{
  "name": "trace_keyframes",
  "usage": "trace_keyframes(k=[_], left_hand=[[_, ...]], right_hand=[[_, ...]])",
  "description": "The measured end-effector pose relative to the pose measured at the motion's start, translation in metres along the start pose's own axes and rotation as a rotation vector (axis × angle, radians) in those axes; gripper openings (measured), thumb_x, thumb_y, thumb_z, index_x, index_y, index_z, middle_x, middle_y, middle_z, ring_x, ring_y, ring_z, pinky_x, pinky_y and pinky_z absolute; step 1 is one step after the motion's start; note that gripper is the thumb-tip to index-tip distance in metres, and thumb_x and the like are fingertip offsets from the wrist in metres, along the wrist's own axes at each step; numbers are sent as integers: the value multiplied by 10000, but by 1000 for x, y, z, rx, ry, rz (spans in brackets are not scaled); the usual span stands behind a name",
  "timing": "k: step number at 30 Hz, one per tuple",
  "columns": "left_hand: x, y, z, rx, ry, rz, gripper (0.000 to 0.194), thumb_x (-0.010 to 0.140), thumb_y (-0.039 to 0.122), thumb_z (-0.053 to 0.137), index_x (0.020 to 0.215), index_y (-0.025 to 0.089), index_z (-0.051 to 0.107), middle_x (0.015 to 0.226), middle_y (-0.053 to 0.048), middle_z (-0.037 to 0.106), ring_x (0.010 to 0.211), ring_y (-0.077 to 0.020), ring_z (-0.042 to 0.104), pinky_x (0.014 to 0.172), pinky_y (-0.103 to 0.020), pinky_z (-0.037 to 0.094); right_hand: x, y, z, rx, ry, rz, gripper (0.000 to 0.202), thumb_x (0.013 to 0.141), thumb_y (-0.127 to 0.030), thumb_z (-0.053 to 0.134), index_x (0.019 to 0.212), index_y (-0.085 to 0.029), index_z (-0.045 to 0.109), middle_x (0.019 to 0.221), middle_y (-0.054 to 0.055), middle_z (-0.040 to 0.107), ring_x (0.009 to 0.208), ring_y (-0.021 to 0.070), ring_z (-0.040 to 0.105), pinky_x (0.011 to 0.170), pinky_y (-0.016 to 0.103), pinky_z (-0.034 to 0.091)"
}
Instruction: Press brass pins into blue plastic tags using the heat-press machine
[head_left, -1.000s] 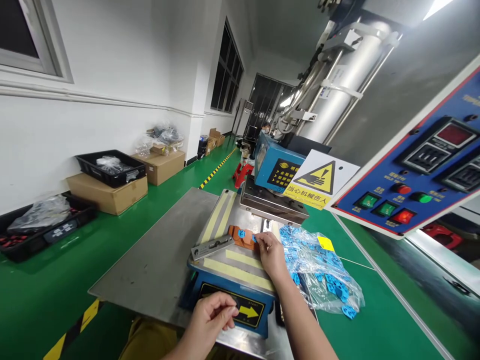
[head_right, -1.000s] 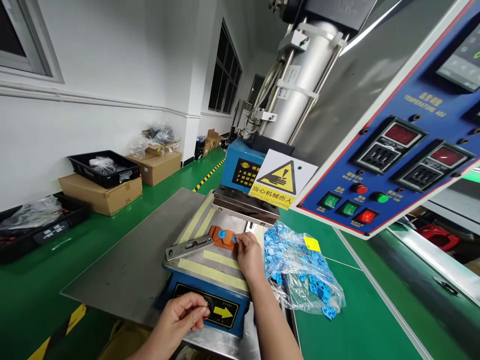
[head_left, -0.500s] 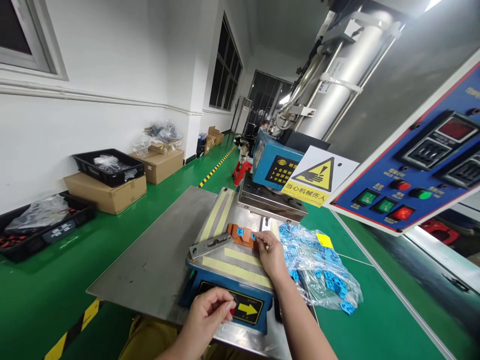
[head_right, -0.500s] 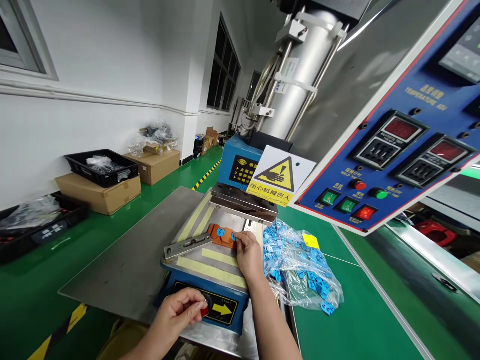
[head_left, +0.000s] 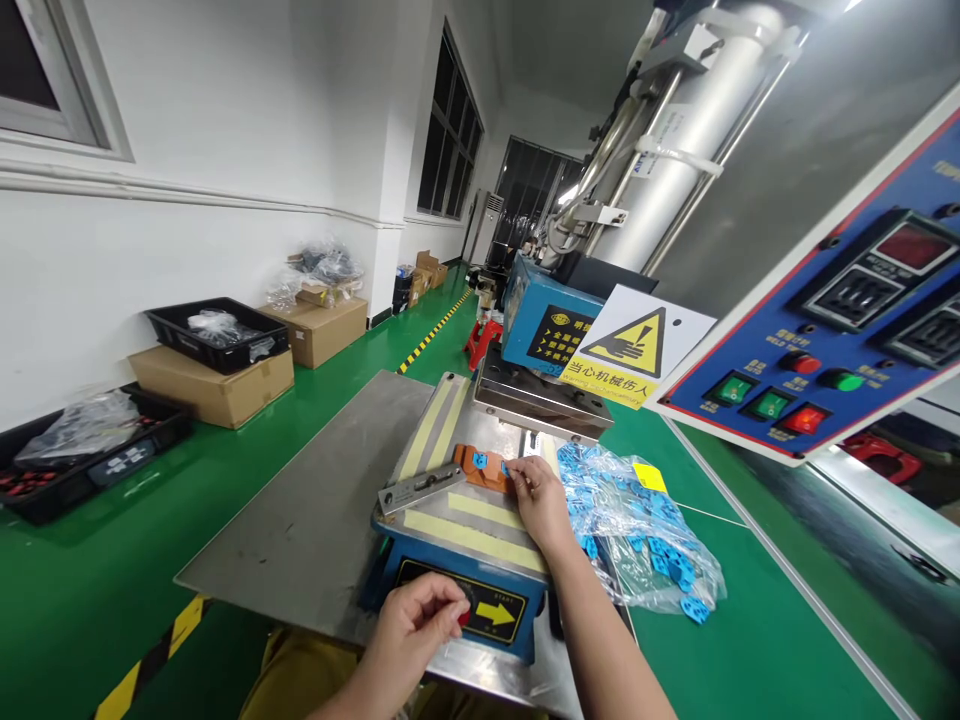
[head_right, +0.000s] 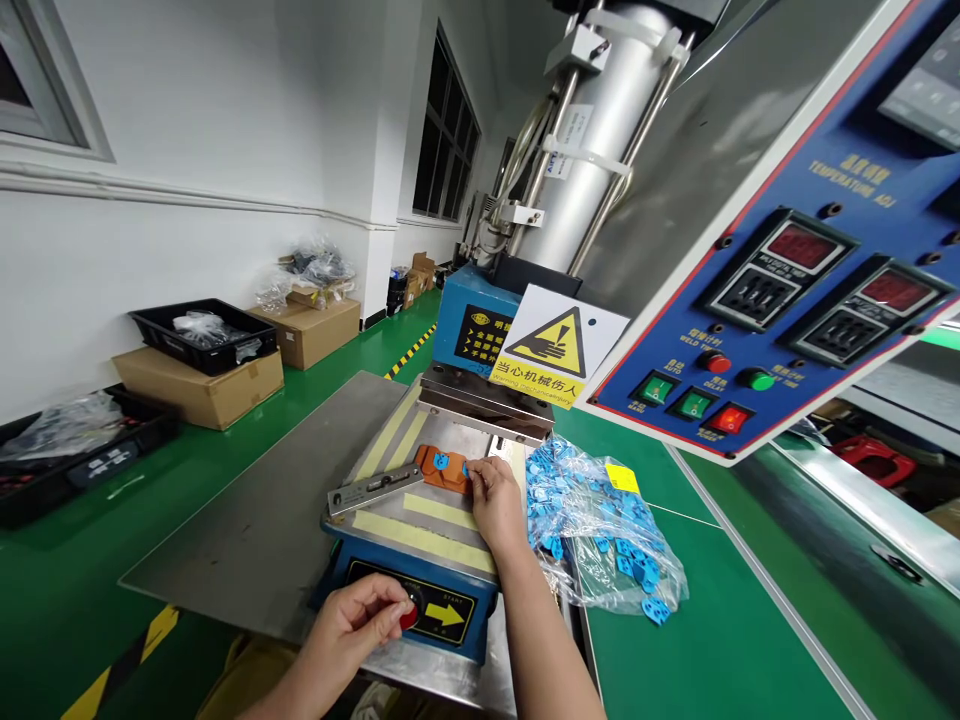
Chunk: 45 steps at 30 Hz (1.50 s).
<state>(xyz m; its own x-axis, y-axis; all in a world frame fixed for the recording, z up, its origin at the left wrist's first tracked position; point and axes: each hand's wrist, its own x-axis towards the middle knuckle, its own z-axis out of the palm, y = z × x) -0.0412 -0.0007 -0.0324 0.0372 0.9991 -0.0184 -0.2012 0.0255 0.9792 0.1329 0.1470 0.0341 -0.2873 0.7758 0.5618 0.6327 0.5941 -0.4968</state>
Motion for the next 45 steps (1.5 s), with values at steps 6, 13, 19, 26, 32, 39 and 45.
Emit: trace_keyframes(k=[6, 13, 19, 26, 32, 39, 45], left_hand=[[0, 3, 0, -14, 32, 39, 498, 714, 630, 678, 838, 147, 678, 690, -56, 645, 607, -140, 579, 597, -222, 476], [0, 4, 0, 35, 10, 31, 504, 738, 641, 647, 809, 143, 687, 652, -62, 643, 609, -140, 573, 598, -215, 470], [0, 3, -1, 29, 11, 11, 521, 729, 659, 643, 798, 144, 673, 642, -58, 643, 582, -133, 555, 580, -217, 462], [-2, 8, -1, 46, 7, 22, 482, 764, 622, 633, 767, 141, 661, 632, -56, 632, 597, -136, 566, 584, -211, 459], [-1, 5, -4, 7, 36, 64, 458, 774, 597, 638, 911, 162, 676, 773, -77, 681, 663, -163, 622, 635, -244, 508], [0, 9, -8, 35, 38, 98, 424, 838, 564, 572, 907, 160, 678, 750, -76, 688, 649, -159, 623, 611, -245, 499], [1, 16, -11, -38, 73, 76, 406, 830, 545, 591, 902, 148, 639, 808, -82, 685, 672, -158, 608, 620, -260, 488]], right_hand=[[4, -1, 2, -66, 22, -67, 241, 944, -224, 436, 878, -190, 665, 821, 73, 622, 808, 207, 570, 733, 329, 479], [3, -1, 1, -181, -11, -128, 250, 943, -158, 391, 939, -191, 638, 896, 88, 624, 882, 220, 553, 784, 339, 469], [2, -1, 1, -174, 2, -106, 256, 952, -176, 394, 932, -191, 649, 892, 85, 633, 882, 218, 554, 778, 336, 469], [0, 1, 0, -99, 22, -47, 206, 933, -217, 469, 914, -202, 674, 857, 72, 649, 849, 213, 577, 763, 341, 480], [-2, -3, 3, -154, 53, -73, 223, 934, -210, 455, 902, -203, 676, 859, 81, 660, 846, 222, 585, 767, 350, 483], [-3, -9, 3, -260, 55, -104, 194, 901, -167, 449, 885, -185, 642, 821, 83, 636, 810, 225, 571, 725, 342, 468], [-3, -10, 4, -247, 99, -111, 238, 911, -190, 420, 994, -181, 643, 877, 100, 641, 817, 223, 582, 745, 360, 484]])
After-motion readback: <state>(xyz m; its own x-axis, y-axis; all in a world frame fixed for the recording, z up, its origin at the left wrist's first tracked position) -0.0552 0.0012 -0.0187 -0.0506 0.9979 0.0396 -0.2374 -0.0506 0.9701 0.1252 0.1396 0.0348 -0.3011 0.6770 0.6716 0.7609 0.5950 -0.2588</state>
